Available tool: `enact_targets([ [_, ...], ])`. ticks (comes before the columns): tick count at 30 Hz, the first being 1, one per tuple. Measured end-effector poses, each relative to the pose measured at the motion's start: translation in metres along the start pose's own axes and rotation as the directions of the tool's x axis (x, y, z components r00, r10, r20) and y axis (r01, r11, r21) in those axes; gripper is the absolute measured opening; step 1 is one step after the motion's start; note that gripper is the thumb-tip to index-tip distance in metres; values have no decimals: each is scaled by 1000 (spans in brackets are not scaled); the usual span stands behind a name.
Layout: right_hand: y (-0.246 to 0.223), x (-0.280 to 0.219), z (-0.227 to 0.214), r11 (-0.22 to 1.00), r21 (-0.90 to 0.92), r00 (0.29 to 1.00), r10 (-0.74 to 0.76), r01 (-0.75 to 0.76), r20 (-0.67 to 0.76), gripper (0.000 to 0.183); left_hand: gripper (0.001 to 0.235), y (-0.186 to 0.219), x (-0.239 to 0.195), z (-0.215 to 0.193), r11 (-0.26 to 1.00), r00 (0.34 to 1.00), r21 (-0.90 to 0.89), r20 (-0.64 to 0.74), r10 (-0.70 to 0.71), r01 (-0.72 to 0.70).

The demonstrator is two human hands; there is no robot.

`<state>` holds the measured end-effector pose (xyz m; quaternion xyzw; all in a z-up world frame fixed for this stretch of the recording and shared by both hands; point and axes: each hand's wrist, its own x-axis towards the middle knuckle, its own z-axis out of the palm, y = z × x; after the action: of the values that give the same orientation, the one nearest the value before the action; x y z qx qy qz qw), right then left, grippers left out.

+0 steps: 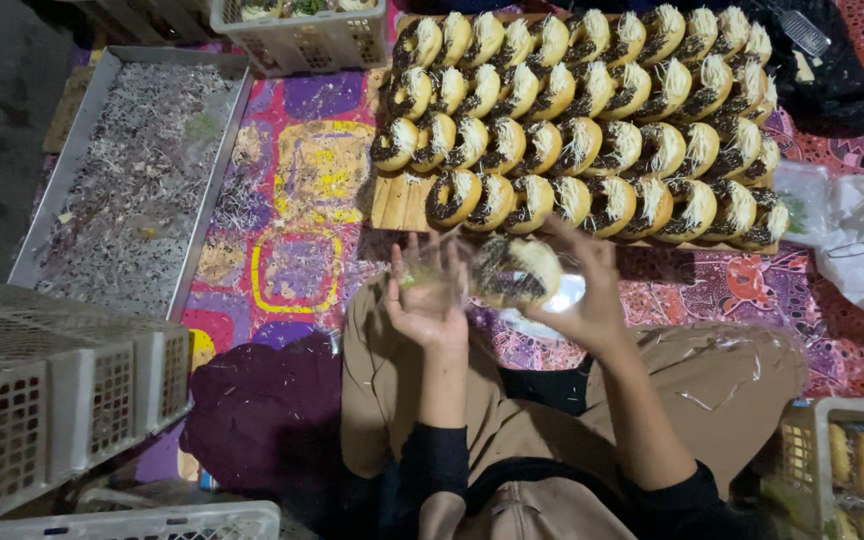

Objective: The person sits on a mat and individually wraps small round pastries in clear plastic bags. They pick up each pastry, place it into a bag, and set the wrapped item into a white plastic crate.

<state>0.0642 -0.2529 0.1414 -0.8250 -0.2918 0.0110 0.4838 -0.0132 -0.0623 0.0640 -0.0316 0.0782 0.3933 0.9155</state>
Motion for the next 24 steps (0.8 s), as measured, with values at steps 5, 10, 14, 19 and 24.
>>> enact_targets([
  [5, 74, 54, 15, 979, -198, 923, -29, -51, -383, 110, 52, 4, 2, -21, 994, 999, -95, -16, -46, 44],
  [10, 86, 70, 20, 798, -602, 881, -274, -15, -386, 120, 53, 1, 7, -28, 960, 969, -261, -194, -155, 101],
  [14, 38, 21, 20, 816, -462, 863, -472, 348, -183, 50, 52, -6, 3, -27, 968, 951, -137, -201, -235, 211],
  [19, 1, -5, 21, 537, -402, 639, -747, 742, 182, 33, 57, -21, -21, -23, 968, 967, 26, -59, -250, 251],
  [24, 3, 9, 19, 500, -346, 590, -770, 794, 241, 18, 54, -26, -27, -1, 976, 981, 91, -26, -194, 196],
])
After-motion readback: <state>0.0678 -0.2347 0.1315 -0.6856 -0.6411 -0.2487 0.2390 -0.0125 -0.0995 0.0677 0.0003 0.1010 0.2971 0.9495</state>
